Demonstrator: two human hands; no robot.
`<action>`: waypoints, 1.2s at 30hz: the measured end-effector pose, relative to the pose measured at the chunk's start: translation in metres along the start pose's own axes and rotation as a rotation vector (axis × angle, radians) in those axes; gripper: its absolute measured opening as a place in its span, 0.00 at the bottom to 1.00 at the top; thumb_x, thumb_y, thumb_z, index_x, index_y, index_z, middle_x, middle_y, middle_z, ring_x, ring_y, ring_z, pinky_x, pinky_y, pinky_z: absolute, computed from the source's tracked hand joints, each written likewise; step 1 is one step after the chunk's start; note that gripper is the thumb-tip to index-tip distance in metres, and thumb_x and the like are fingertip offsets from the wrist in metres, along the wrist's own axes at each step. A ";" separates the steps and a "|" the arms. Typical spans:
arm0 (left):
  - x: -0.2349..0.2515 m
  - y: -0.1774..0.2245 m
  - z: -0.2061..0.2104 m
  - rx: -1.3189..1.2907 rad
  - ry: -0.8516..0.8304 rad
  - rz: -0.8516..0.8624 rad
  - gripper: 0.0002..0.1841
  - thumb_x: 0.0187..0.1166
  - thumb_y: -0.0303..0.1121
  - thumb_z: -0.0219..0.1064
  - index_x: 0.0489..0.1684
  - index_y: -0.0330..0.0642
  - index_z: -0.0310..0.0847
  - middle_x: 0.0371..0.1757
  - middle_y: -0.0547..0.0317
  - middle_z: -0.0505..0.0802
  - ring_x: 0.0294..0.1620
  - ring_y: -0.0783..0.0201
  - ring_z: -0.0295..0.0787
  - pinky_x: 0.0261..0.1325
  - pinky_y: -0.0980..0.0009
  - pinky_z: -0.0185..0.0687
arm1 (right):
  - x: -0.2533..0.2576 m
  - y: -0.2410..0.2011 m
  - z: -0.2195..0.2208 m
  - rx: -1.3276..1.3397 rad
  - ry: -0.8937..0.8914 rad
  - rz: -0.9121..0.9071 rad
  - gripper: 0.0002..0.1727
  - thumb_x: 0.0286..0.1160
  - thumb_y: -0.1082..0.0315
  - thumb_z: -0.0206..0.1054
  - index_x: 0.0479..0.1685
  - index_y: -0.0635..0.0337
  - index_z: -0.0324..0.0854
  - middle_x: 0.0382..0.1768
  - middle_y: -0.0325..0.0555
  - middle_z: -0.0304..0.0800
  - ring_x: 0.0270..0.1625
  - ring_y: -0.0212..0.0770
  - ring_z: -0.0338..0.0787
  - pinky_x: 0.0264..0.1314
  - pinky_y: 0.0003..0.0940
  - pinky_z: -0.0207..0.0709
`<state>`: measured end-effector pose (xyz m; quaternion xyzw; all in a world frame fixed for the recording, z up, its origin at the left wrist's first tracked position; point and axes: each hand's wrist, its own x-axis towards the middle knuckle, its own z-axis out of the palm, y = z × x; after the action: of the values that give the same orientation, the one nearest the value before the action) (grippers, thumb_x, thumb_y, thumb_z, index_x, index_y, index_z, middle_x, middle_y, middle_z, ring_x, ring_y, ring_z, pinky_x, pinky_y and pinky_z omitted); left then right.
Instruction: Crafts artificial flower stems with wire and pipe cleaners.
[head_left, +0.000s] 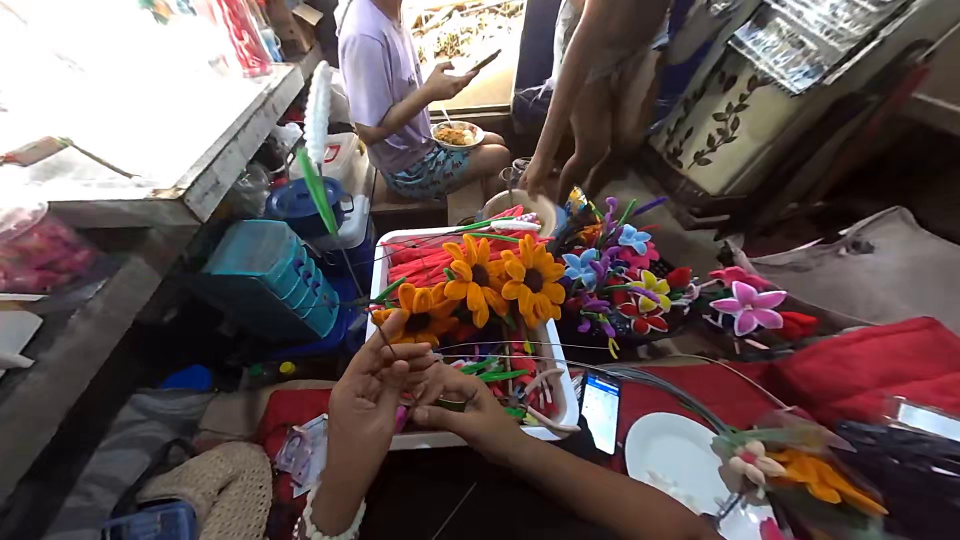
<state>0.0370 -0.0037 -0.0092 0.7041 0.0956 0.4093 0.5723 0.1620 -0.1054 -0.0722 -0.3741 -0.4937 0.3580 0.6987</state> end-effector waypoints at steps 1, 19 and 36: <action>-0.001 -0.001 0.002 0.099 0.068 0.034 0.27 0.83 0.28 0.67 0.80 0.28 0.69 0.54 0.55 0.95 0.49 0.60 0.97 0.50 0.68 0.97 | 0.000 0.001 0.000 -0.080 0.025 -0.023 0.06 0.78 0.68 0.72 0.41 0.61 0.90 0.50 0.42 0.90 0.64 0.33 0.84 0.73 0.33 0.76; -0.002 -0.002 0.005 0.217 0.107 0.135 0.22 0.80 0.28 0.71 0.71 0.31 0.76 0.53 0.59 0.96 0.51 0.64 0.97 0.53 0.70 0.96 | 0.004 0.001 0.000 -0.329 0.154 -0.084 0.06 0.77 0.63 0.73 0.41 0.55 0.93 0.48 0.39 0.91 0.60 0.34 0.84 0.68 0.36 0.76; 0.006 0.009 -0.016 -0.131 -0.056 -0.024 0.17 0.85 0.26 0.63 0.71 0.40 0.73 0.48 0.56 0.96 0.41 0.64 0.96 0.47 0.71 0.94 | 0.009 -0.005 -0.010 -0.203 -0.079 -0.207 0.10 0.82 0.61 0.70 0.45 0.59 0.90 0.51 0.43 0.90 0.63 0.34 0.84 0.71 0.32 0.76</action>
<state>0.0270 0.0090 0.0013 0.6752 0.0607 0.3878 0.6245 0.1745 -0.1014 -0.0667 -0.3756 -0.5903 0.2468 0.6705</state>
